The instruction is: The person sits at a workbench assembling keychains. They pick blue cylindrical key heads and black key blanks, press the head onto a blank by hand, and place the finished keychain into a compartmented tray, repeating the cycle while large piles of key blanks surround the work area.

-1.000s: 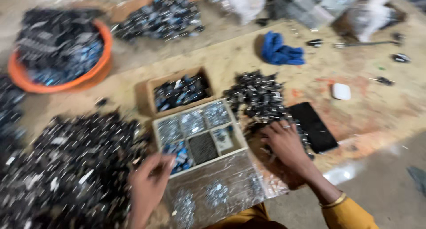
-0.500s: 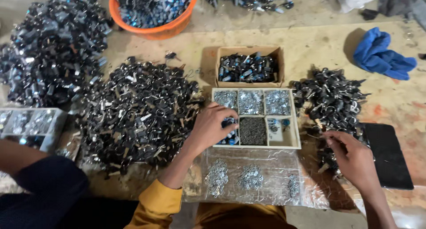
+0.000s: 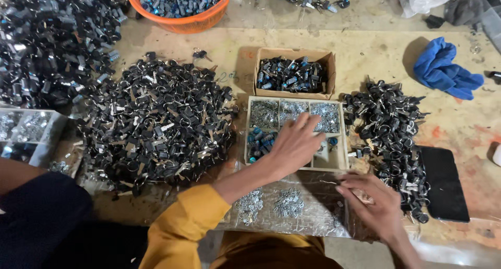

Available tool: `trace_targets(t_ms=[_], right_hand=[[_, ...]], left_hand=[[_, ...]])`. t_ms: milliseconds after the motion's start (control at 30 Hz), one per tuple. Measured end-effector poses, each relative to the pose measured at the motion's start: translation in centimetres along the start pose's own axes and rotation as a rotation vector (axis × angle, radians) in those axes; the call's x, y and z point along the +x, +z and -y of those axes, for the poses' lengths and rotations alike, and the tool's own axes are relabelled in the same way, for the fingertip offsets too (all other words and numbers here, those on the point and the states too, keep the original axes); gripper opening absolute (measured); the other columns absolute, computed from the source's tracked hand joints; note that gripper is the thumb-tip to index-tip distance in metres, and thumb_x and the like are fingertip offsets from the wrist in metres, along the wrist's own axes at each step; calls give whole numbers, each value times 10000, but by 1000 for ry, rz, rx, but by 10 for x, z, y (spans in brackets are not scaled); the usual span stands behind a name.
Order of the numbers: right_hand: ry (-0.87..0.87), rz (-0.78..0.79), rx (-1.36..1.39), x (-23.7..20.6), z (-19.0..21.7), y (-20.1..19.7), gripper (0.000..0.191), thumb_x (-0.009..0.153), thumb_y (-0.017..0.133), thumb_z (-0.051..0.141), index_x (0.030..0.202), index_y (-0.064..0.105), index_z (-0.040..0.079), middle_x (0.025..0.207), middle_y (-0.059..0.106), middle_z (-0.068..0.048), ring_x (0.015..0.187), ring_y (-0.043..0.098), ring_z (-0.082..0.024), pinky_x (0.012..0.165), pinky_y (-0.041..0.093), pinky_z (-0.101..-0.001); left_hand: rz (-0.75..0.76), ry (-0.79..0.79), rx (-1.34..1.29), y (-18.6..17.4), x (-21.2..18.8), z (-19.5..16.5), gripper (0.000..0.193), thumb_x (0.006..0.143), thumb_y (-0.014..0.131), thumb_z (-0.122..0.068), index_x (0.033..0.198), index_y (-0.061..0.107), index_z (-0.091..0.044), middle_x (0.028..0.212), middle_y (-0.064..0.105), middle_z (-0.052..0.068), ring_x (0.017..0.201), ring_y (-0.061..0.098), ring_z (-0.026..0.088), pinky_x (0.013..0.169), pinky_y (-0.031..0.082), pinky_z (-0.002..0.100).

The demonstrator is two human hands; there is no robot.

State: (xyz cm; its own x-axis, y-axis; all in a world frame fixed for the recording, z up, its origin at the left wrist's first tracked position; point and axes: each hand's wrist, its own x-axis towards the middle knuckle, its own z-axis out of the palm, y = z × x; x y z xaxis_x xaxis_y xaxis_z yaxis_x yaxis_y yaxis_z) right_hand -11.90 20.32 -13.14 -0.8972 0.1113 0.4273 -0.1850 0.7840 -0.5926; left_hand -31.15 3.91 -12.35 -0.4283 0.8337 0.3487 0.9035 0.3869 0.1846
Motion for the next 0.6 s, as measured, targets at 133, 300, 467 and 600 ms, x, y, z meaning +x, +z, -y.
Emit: trace_targets(t_ms=[133,300,467,600], right_hand=[[-29,48,-76,3,9,20,227,807,782,84,1029,738,74,1048,695,-79,1008,692,-274,871,570,-372],[-60,133,-358,0,9,18,287,770,741,71,1055,745,104,1066,702,-43,1013,666,-275,947,498,-442],[-16,111,-344,9,20,13,218,790,781,146,1007,776,124,1004,706,-23,908,685,-225,811,475,-400],[-22,110,-247,32,24,9,165,794,805,166,948,787,110,998,729,-31,827,700,-198,722,483,-366]], left_hand=[[161,18,57,6,19,-9,147,697,784,-67,844,789,-57,1372,540,185,1289,471,328,993,446,502],[262,17,114,16,30,-19,132,657,793,-29,778,778,-79,1348,552,166,1254,481,301,1013,423,495],[184,38,28,23,33,-19,104,678,801,-25,747,766,-94,1372,549,137,1245,481,283,1008,435,473],[-17,3,-142,13,28,-12,122,770,794,-101,889,769,-98,1161,683,103,1118,603,243,955,499,469]])
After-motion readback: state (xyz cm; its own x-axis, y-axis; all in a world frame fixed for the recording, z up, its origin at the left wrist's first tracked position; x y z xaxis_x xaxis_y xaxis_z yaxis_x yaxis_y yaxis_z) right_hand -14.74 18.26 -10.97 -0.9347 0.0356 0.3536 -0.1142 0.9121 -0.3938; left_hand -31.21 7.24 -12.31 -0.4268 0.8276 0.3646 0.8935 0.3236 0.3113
